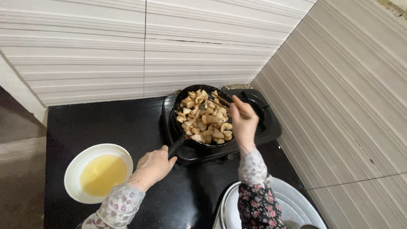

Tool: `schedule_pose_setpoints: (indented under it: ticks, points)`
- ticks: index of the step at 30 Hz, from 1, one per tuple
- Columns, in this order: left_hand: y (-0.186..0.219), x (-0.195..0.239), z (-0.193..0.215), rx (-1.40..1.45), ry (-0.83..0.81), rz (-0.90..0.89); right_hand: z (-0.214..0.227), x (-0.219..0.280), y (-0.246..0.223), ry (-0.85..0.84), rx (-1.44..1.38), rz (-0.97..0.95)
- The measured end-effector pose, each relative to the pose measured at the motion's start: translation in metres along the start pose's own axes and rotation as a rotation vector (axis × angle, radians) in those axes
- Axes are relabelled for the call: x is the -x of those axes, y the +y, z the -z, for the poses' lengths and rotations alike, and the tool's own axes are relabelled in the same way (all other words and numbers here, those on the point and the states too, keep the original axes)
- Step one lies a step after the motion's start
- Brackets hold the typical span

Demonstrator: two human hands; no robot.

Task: The person stirs pieces of meat or mushrooms in a pan on a stove using a pair of chopsticks, while holding the pan handle by hand.

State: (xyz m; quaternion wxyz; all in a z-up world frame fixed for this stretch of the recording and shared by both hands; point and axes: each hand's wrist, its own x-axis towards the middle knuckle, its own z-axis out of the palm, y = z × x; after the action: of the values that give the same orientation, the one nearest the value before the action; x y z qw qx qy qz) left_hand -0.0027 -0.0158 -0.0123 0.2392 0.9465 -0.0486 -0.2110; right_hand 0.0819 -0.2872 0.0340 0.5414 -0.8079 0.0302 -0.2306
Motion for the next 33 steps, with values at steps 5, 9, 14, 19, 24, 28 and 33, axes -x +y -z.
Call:
schedule_pose_setpoints:
  ticks: [5, 9, 14, 19, 24, 28, 33]
  points:
    - [0.002, 0.003, 0.002, -0.009, -0.011, 0.008, -0.030, -0.007, 0.020, 0.005, -0.145, 0.076]
    - [0.006, 0.001, 0.006, 0.000, -0.079, 0.047, -0.028, -0.021, 0.038, 0.254, -0.406, -0.104]
    - [0.006, 0.006, 0.011, 0.006, -0.084, 0.048, -0.006, -0.029, 0.056, 0.435, -0.601, -0.082]
    - [0.008, 0.008, 0.016, -0.001, -0.058, 0.029, 0.016, -0.029, 0.065, 0.474, -0.613, -0.148]
    - [0.006, 0.005, 0.012, 0.011, -0.052, 0.034, 0.016, -0.044, 0.088, 0.554, -0.727, -0.384]
    - [0.003, 0.003, 0.008, 0.006, -0.036, 0.027, -0.009, -0.054, 0.097, 0.541, -0.711, -0.473]
    - [0.002, 0.001, 0.005, -0.016, -0.019, 0.016, -0.012, -0.036, 0.072, 0.247, -0.446, -0.190]
